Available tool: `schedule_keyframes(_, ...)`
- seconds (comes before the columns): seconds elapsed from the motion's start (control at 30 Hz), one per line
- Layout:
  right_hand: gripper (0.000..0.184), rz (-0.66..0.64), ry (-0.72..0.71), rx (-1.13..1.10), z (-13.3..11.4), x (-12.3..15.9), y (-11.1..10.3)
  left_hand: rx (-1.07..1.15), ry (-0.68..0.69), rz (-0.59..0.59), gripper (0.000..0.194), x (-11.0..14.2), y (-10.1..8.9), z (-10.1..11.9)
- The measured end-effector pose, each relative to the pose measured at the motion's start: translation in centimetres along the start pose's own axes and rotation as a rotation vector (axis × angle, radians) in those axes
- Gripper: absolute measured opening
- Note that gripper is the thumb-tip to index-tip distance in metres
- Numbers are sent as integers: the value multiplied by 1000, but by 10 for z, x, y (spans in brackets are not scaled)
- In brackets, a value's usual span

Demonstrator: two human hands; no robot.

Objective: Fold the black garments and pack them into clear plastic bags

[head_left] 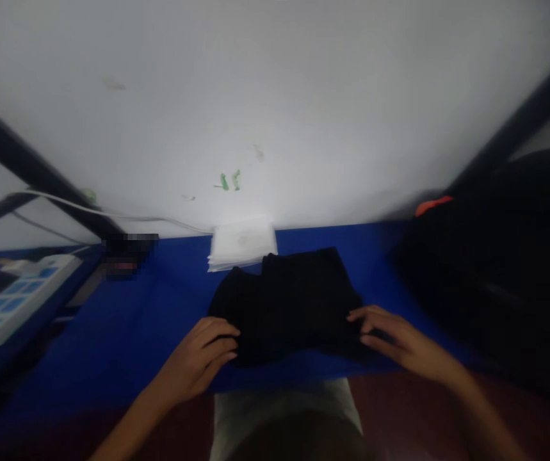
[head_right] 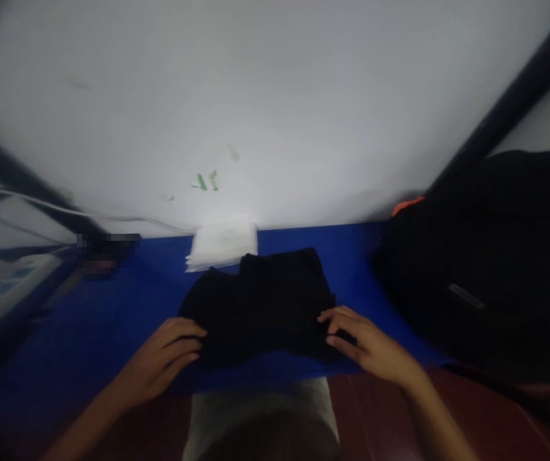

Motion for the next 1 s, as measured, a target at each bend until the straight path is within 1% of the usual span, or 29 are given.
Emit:
schedule_keyframes(0.1,16,138,26,-19,6,-1,-4,34,-105,67,16,2,2,-7)
schedule_keyframes(0.17,20,248,62,-14,12,-7,-7,21,-192,132,17,1,6,-15)
schedule_keyframes(0.27,27,421,108,-3,23,-28,-9,-91,-283,217,27,-11,12,-27)
schedule_keyframes(0.33,28,512,124,6,31,-47,-10,-188,-319,227,32,-26,15,-33)
schedule_keyframes(0.37,28,525,120,25,34,-57,-11,-235,-346,206,33,-35,15,-36)
schedule_keyframes(0.43,25,507,117,133,39,-74,-11,-332,-419,100,33,-53,15,-41)
schedule_keyframes(0.53,23,369,161,413,45,-88,-10,-457,-499,-120,31,-76,12,-45)
schedule_keyframes(0.6,23,308,185,580,47,-92,-9,-491,-493,-208,29,-87,11,-45)
schedule_keyframes(0.63,24,309,178,644,47,-94,-9,-497,-483,-222,28,-92,11,-45)
schedule_keyframes(0.7,27,355,136,739,46,-99,-11,-492,-473,-201,31,-104,13,-44)
schedule_keyframes(0.77,31,407,62,791,44,-108,-16,-459,-470,-143,36,-118,19,-42)
schedule_keyframes(0.83,35,433,-15,804,44,-120,-21,-412,-463,-78,40,-135,26,-40)
schedule_keyframes(0.9,39,426,-68,791,46,-133,-26,-376,-447,-32,44,-152,34,-40)
schedule_keyframes(0.97,39,396,-89,769,50,-143,-30,-353,-429,-41,44,-165,42,-40)
schedule_keyframes(1.0,36,376,-95,755,52,-146,-31,-341,-414,-61,41,-170,45,-41)
Point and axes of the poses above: each hand's wrist, its own x-axis away from the middle knuckle, its own y-axis out of the palm, z = x × y, the point moved 2 cm from there along -x, towards the middle knuckle, and after that the axes turned 4 degrees about -y, right-handed, at the moved point
